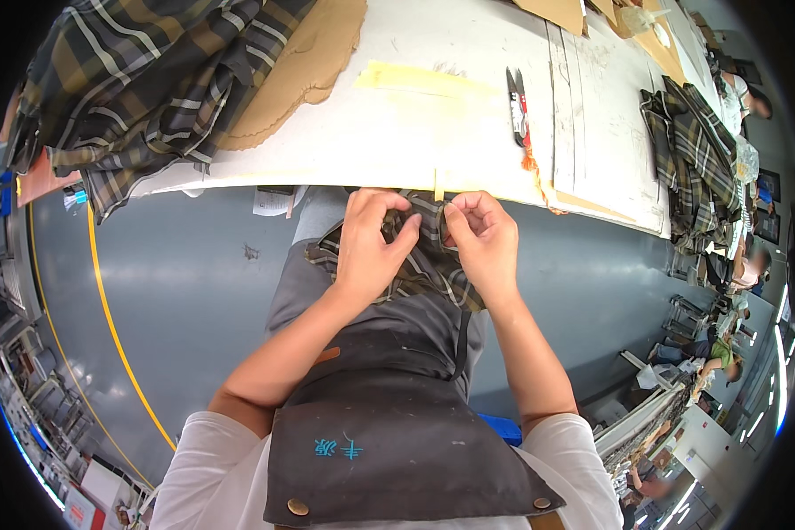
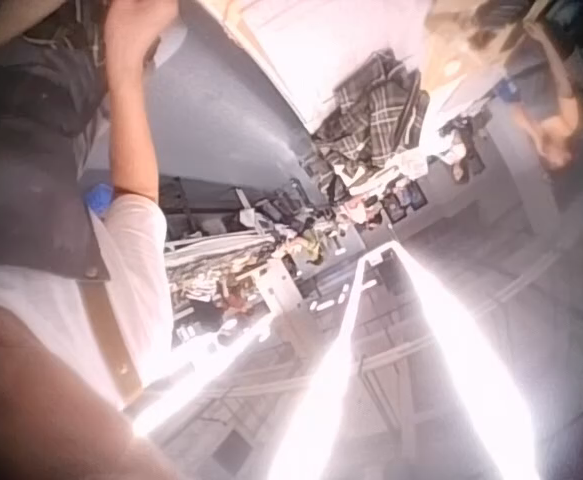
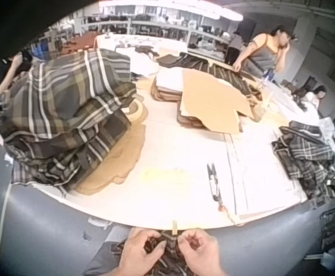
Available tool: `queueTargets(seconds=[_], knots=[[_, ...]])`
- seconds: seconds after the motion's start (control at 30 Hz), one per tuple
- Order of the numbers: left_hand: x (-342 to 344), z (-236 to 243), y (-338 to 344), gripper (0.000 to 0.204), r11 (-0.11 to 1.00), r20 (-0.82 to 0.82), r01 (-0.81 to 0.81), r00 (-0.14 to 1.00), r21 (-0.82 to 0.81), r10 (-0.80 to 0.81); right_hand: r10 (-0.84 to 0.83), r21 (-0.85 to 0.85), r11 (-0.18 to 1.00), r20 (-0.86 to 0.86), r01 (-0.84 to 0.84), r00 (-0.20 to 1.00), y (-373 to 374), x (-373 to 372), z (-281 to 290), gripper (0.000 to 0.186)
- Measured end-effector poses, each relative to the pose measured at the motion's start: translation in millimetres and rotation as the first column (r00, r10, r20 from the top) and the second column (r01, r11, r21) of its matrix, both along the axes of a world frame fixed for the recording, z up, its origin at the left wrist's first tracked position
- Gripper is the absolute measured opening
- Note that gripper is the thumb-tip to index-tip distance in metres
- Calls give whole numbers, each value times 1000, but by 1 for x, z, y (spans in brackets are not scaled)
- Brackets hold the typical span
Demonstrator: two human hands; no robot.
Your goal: Manually sewing or securing the lining of a plaid garment or bag.
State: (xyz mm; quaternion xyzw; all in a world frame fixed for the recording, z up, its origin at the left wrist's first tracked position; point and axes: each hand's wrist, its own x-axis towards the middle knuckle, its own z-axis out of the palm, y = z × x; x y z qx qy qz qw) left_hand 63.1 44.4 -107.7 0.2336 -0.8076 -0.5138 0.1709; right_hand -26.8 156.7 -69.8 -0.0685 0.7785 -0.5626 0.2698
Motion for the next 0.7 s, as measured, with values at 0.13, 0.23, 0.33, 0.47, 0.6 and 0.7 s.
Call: queueTargets(seconds=[0.13, 0.23, 0.33, 0.47, 0.6, 0.7], knots=[[-9, -16, -6, 34, 549, -1, 23, 999, 835, -41, 14, 41, 999, -153, -8, 988, -2, 4, -3, 8], [-21, -30, -22, 35, 97, -145, 173, 959, 980, -243, 45, 118, 993, -250, -16, 967, -6, 7, 1, 8], [-24, -39, -20, 32, 113, -181, 221, 940, 969, -289, 53, 169, 986, -310, 0, 949, -9, 11, 3, 8], [-18, -44, -14, 25, 105, -182, 214, 950, 971, -254, -5, 125, 992, -224, 33, 975, -5, 14, 0, 7], [-16, -45, 1, 24, 183, -137, 151, 987, 971, -87, -36, 79, 996, -199, 52, 979, -5, 14, -3, 7], [-18, -37, 7, 29, 199, -125, 134, 991, 971, -56, -38, 69, 996, -232, 55, 972, -8, 14, 1, 8]])
